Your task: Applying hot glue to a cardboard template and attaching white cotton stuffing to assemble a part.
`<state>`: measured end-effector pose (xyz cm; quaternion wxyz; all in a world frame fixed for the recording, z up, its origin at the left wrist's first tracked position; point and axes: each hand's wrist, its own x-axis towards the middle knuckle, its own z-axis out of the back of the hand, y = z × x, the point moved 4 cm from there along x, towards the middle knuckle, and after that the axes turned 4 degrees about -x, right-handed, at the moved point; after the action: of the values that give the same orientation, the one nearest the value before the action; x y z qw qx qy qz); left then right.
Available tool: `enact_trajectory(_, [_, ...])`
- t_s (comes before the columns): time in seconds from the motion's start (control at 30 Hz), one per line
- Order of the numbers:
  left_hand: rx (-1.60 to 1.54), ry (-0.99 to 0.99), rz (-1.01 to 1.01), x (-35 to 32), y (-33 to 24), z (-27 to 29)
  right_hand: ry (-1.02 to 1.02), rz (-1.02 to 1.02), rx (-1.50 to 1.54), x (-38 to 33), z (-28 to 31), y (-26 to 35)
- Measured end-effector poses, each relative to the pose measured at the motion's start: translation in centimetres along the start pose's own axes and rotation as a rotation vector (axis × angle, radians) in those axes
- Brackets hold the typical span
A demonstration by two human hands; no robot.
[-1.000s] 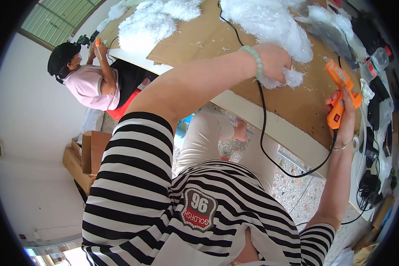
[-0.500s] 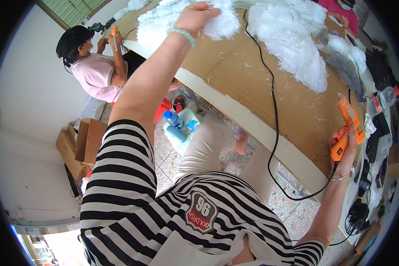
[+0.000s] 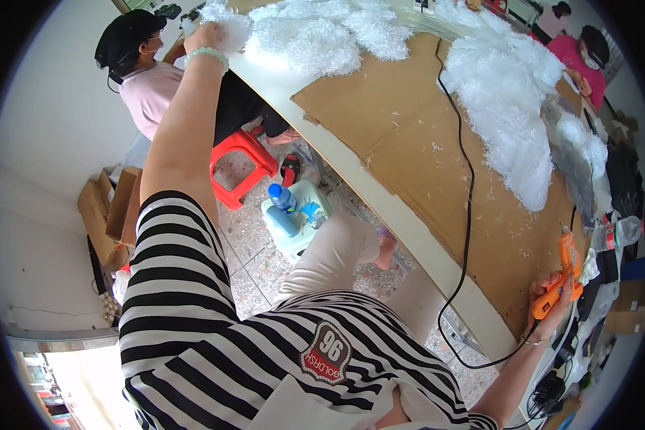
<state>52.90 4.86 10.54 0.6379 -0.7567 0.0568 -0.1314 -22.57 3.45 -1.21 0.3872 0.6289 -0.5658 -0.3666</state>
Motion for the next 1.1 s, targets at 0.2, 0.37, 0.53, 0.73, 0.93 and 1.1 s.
enact_trajectory(0.2, [0.015, 0.102, -0.131, 2.5, 0.5, -1.4, 0.004, 0.011, -0.039, 0.1, 0.4, 0.0])
enact_trajectory(0.37, [-0.196, 0.101, -0.262, 5.4, 1.3, -3.4, 0.004, 0.011, -0.043, 0.2, 0.5, 0.0])
enact_trajectory(0.53, [-0.132, 0.199, -0.227, 3.3, 1.1, -6.0, 0.059, 0.003, 0.011, 0.0, -0.1, 0.0])
enact_trajectory(0.73, [0.222, 0.500, -0.345, -1.0, 0.7, -8.8, 0.064, 0.010, 0.000, -0.1, -0.7, 0.2])
enact_trajectory(0.93, [0.123, 0.717, -0.229, -4.7, 0.9, -13.0, -0.008, 0.005, -0.044, -0.3, -0.6, 0.2])
enact_trajectory(1.1, [0.042, 1.037, -0.110, -12.1, 3.3, -16.7, 0.040, -0.007, -0.030, -0.2, -1.0, 0.2])
